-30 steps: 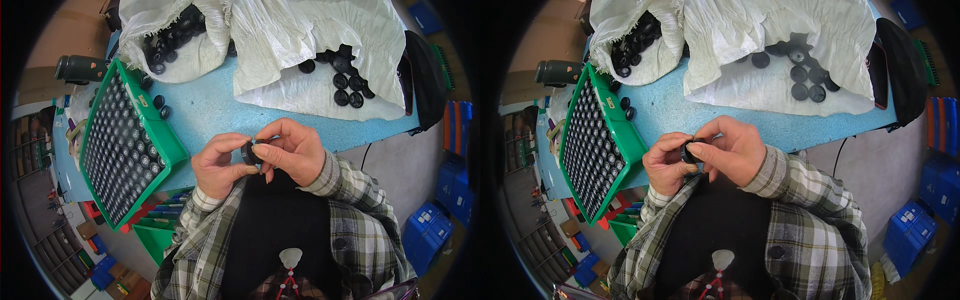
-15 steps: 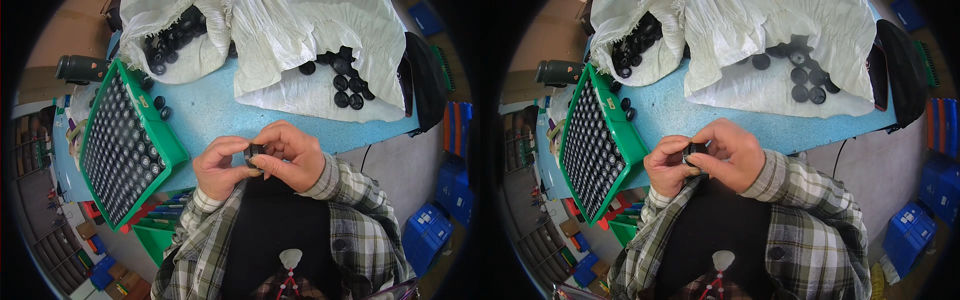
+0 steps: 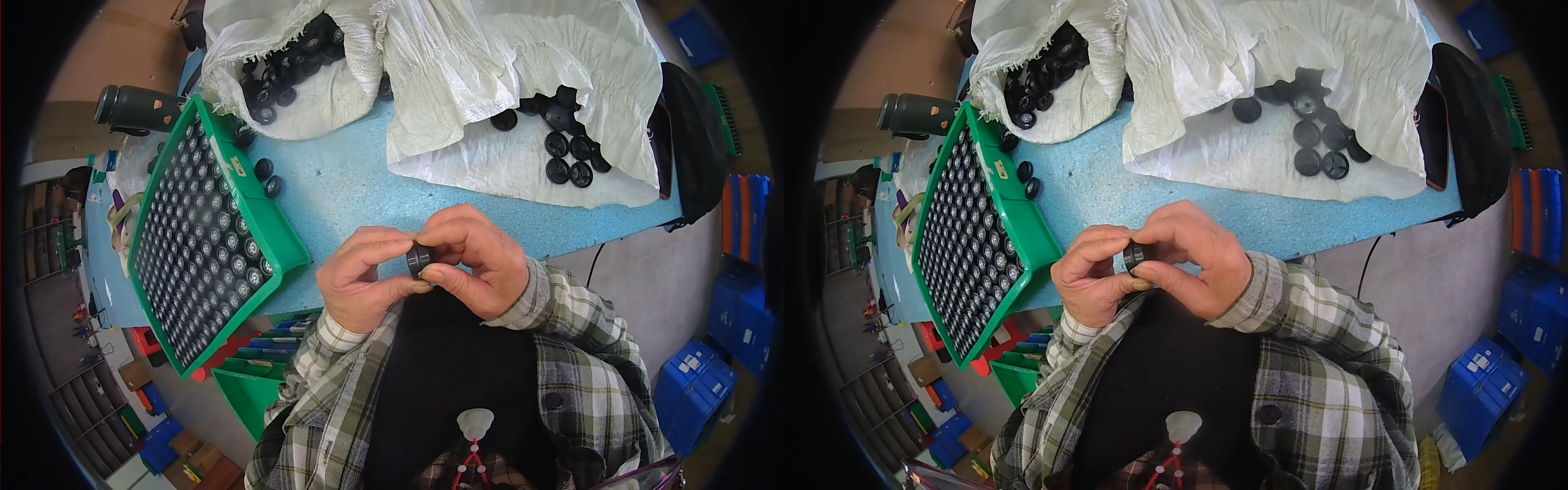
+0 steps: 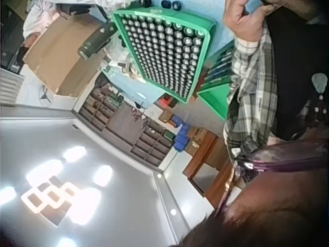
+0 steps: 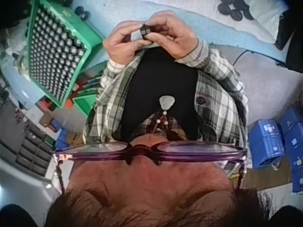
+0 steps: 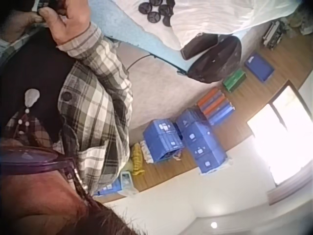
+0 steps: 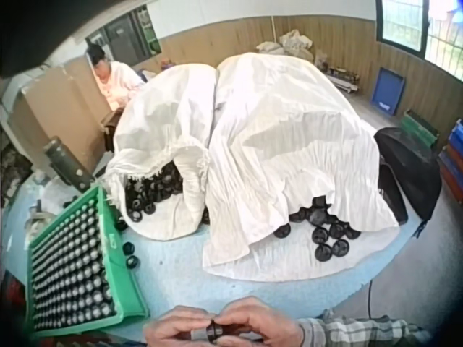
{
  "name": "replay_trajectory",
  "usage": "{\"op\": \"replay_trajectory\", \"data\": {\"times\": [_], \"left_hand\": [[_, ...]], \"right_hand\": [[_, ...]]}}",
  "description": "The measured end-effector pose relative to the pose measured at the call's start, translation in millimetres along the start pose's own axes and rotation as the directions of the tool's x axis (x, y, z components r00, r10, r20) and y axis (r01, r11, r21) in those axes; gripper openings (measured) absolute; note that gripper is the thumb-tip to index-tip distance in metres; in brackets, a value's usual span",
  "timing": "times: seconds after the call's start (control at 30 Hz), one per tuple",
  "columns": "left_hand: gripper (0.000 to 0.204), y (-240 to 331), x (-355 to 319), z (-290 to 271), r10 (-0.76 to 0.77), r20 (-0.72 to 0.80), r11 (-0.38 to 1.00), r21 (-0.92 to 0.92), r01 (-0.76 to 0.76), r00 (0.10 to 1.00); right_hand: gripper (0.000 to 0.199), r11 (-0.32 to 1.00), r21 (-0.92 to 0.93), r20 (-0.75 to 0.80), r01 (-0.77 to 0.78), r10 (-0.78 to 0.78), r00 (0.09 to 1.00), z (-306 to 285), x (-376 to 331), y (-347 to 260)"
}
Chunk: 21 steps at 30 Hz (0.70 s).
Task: Manually placing small black circular components from bags into a organized grid tray.
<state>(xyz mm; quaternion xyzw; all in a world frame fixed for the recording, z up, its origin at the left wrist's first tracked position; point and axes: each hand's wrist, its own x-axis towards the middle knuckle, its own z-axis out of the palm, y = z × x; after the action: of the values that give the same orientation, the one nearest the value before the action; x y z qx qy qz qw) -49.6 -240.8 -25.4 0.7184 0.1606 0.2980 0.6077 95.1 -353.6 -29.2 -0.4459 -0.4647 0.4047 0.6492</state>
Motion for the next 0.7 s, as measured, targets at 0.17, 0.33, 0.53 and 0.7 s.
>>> {"op": "replay_trajectory", "data": {"times": [0.17, 0.33, 0.53, 0.7], "left_hand": [[0.043, 1.0, 1.5, 2.0, 0.027, 0.026, 0.992, 0.121, -0.03, 0.999], [0.047, 8.5, 12.7, 5.1, -0.091, 0.014, 0.994, 0.065, 0.09, 0.996], [0.042, 16.4, 11.1, -12.2, -0.174, 0.018, 0.984, -0.045, 0.174, 0.985], [0.031, 21.7, -2.2, -14.0, 0.086, -0.075, 0.974, 0.214, -0.068, 0.993]], "right_hand": [[0.028, 0.993, 0.114, 0.02, -0.041, 0.039, 0.999, -3.9, -2.6, 11.8], [0.026, 0.774, 0.596, 0.028, -0.214, 0.246, 0.969, -3.0, 1.7, 11.9], [0.025, 0.7, 0.634, 0.153, -0.328, 0.302, 0.941, 8.2, 11.0, 18.7], [0.02, 0.784, 0.543, 0.077, -0.303, 0.312, 0.947, 15.3, 1.6, 39.3]]}}
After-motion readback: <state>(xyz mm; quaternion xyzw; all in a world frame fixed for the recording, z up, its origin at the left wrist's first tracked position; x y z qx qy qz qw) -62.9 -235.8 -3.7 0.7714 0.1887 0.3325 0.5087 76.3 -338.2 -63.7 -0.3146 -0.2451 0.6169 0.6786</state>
